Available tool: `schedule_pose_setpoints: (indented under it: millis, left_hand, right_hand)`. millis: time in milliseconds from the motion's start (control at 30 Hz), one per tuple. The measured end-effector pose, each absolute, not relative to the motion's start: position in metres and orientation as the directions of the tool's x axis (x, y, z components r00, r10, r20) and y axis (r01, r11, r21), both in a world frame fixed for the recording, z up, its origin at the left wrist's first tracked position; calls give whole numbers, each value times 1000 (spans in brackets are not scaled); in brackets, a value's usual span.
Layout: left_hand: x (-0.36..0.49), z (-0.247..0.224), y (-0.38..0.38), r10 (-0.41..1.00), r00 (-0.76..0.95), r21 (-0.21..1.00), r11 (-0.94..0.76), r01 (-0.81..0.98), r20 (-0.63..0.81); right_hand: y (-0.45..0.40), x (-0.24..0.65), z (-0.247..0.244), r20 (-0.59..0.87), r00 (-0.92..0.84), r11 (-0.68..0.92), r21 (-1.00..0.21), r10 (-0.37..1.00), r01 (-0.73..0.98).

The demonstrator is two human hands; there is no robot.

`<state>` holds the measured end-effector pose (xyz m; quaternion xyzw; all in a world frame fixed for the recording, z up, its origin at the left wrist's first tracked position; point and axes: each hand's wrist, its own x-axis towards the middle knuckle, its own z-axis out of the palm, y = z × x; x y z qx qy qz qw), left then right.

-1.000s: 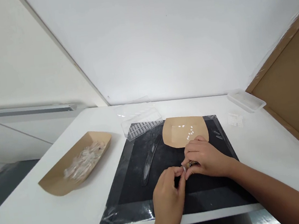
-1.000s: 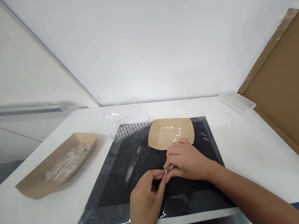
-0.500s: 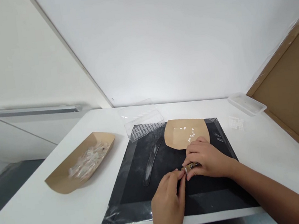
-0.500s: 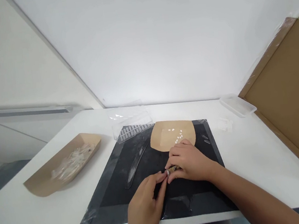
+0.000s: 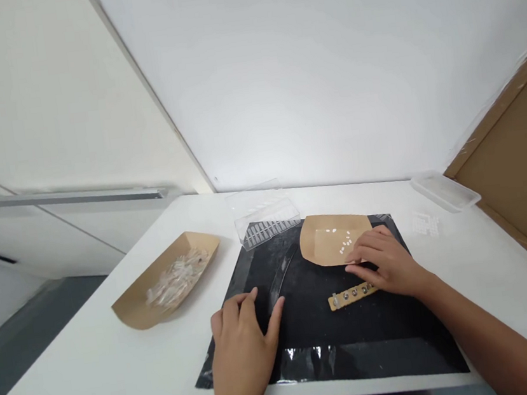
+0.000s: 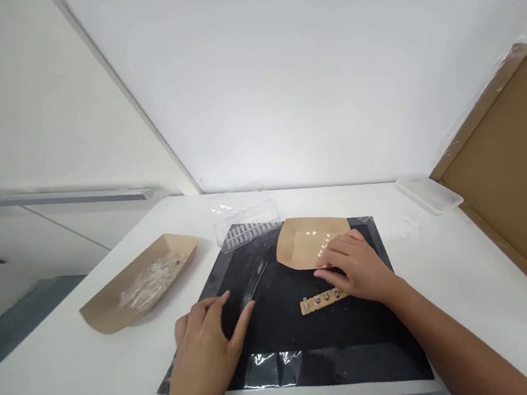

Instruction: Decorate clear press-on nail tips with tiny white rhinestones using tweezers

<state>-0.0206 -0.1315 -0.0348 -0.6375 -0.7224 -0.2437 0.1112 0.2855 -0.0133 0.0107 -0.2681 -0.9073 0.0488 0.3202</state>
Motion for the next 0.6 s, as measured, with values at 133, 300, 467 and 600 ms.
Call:
schedule_pose_setpoints:
  millis: [133,300,467,600]
  left_hand:
    - [-19,-44,-117,901,-181,191,112,975,395]
    - [-23,-36,-107,928,-239,293,153,944,286]
    - [-33,-13,-99,943,-305,403,229,886,135]
    - [-34,25,-88,932,-338,441,250,862,133]
  right_hand:
    - [4,306,13,635,-525,764,-165,566,624]
    - [26,348,15,608,-422,610,-133,673,781]
    - [36,383,17,567,-194,386,-240,800,891]
    - [39,396,18,333,-198,299,-286,922,910]
